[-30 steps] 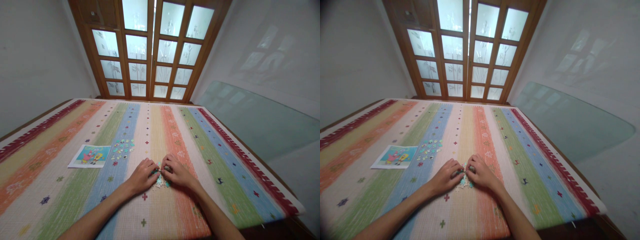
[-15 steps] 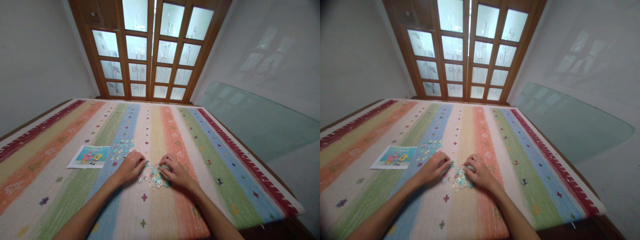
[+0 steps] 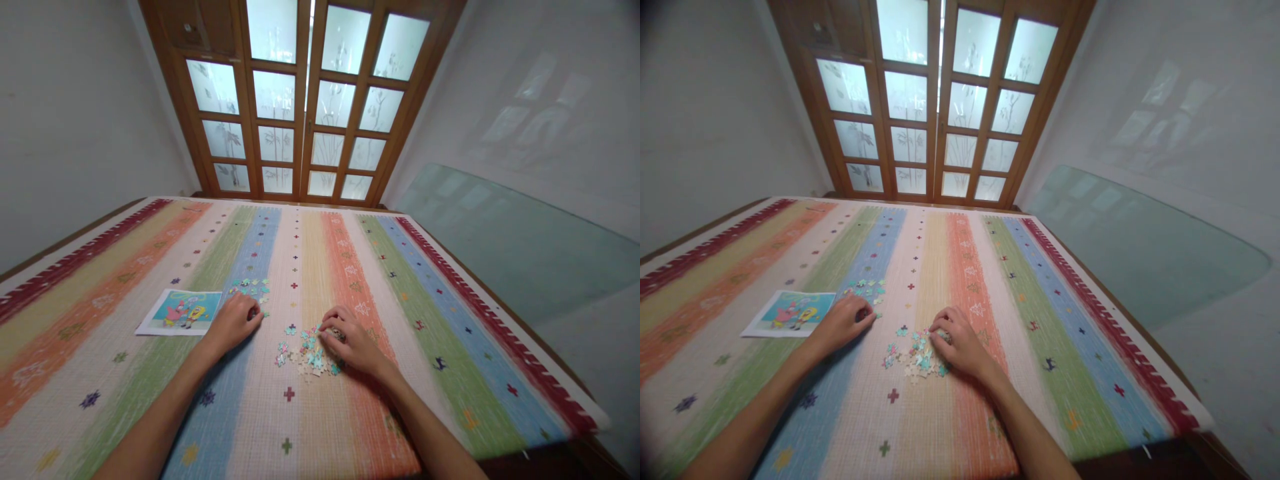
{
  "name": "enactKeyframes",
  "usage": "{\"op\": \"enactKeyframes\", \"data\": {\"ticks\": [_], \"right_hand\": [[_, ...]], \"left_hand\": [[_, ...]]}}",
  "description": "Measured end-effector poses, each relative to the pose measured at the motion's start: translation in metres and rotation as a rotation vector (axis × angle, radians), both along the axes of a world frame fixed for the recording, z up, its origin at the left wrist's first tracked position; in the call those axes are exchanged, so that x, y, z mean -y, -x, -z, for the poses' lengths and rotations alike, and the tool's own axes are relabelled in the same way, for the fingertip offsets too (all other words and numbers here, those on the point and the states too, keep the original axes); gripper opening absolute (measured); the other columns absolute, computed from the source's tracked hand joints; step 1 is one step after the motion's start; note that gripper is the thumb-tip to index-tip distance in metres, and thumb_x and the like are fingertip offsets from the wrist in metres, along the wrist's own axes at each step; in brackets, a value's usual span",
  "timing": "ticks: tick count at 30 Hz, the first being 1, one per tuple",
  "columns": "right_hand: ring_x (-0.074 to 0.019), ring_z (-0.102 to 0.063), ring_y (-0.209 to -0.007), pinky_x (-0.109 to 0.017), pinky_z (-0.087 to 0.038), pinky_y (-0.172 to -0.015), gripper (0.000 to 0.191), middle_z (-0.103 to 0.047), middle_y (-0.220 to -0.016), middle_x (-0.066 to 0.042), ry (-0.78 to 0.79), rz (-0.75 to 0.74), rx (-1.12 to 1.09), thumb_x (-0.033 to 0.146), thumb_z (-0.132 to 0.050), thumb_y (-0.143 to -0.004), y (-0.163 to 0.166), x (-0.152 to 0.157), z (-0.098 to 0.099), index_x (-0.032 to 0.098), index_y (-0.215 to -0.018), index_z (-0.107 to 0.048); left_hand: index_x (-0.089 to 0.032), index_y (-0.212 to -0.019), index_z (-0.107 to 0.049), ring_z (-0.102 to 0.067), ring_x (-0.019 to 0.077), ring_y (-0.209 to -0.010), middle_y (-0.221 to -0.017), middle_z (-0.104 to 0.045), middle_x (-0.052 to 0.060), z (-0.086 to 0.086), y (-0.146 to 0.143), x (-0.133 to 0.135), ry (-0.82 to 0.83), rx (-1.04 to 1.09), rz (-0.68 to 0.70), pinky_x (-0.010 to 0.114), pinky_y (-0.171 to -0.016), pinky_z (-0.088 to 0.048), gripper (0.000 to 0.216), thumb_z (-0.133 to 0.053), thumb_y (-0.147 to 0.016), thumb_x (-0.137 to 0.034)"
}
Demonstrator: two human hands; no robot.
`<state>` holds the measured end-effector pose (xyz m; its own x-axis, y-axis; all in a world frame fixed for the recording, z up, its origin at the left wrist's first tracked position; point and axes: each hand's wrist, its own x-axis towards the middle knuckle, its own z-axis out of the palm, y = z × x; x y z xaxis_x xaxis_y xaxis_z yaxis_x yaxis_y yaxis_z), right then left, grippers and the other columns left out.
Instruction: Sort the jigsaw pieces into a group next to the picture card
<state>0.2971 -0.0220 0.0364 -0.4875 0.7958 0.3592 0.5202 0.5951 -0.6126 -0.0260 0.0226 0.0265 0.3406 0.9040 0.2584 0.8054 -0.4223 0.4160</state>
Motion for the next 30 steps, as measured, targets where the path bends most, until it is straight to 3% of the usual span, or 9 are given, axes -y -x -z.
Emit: {"op": "enactKeyframes", "data": {"ticks": [4,11,18,30], "right_hand": [[-0.0229,-0.06,-0.099,-0.041,-0.047,-0.091,0.01,-0.065,-0.1,-0.007,-0.013,0.035,-0.004,0.018,-0.059,-0.096,-0.002,-0.001,0.001,0.02,-0.094,-0.069],[-0.0246,-0.059,-0.096,-0.041,-0.047,-0.087,0.016,-0.063,-0.096,-0.007,-0.029,0.228,-0.034,0.009,-0.057,-0.085,-0.014,-0.01,0.007,0.021,-0.087,-0.067],[-0.0239,-0.057,-0.095,-0.04,-0.045,-0.086,0.016,-0.06,-0.099,-0.007,-0.02,0.067,0.158,0.009,-0.064,-0.078,-0.016,-0.005,0.003,0.02,-0.09,-0.069],[-0.0239,-0.053,-0.095,-0.039,-0.043,-0.085,0.016,-0.059,-0.097,-0.006,0.023,0.067,0.205,0.009,-0.066,-0.077,-0.01,-0.001,0.005,0.019,-0.088,-0.06]], "left_hand": [[-0.021,-0.079,-0.062,-0.054,0.0251,-0.078,-0.073,-0.059,0.003,0.002,0.001,0.0,-0.022,-0.011,-0.018,0.045,-0.091,-0.045,0.013,-0.056,-0.088,-0.029],[-0.021,-0.094,-0.065,-0.055,0.0252,-0.082,-0.077,-0.059,0.003,-0.001,-0.001,0.002,-0.056,0.015,-0.005,0.045,-0.092,-0.046,0.013,-0.053,-0.088,-0.026],[-0.02,-0.093,-0.064,-0.056,0.0236,-0.084,-0.082,-0.062,0.005,-0.009,-0.024,0.013,-0.074,0.071,0.13,0.039,-0.085,-0.046,0.016,-0.048,-0.095,-0.024],[-0.02,-0.093,-0.066,-0.056,0.0226,-0.085,-0.085,-0.064,0.005,-0.011,-0.069,0.043,-0.015,0.146,0.348,0.038,-0.082,-0.047,0.018,-0.05,-0.1,-0.023]]}}
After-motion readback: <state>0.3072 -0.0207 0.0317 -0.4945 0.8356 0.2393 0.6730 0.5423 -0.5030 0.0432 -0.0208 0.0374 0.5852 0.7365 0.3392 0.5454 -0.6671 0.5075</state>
